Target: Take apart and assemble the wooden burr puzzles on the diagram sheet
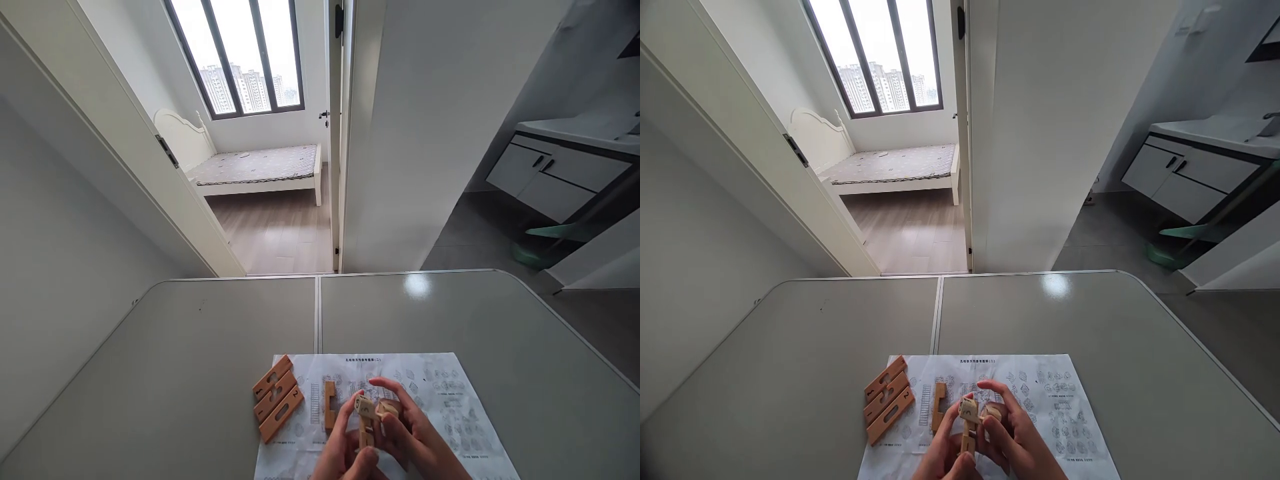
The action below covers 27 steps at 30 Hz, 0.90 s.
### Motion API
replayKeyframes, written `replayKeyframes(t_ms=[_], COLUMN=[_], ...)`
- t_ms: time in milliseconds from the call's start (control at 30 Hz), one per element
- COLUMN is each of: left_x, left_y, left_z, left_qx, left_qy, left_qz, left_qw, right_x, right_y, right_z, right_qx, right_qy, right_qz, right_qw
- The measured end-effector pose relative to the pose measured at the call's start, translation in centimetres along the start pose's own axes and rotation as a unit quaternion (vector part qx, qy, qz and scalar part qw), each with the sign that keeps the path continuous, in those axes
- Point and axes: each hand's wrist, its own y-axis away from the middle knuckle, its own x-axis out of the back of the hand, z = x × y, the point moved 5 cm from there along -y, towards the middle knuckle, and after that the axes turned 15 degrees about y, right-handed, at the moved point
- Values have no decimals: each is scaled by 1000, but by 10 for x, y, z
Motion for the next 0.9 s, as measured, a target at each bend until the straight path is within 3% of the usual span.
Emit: replayKeyframes(t_ms=[167, 367, 900], left_x=[3, -15, -20], left_y=[-3, -6, -1], left_z=[-8, 13, 12], left_qx=[-10, -87, -78], left_qy=[-22, -27, 53], left_qz=[-8, -18, 11], left_qw=[1000, 996, 996], right_x=[-8, -5, -7], right_y=[3, 5, 7], right_z=[-9, -13, -11], right_qx=[-3, -6, -10], right_qy=[-23, -15, 35], right_qz=[-45, -42, -18], right_qw=[999, 999, 999])
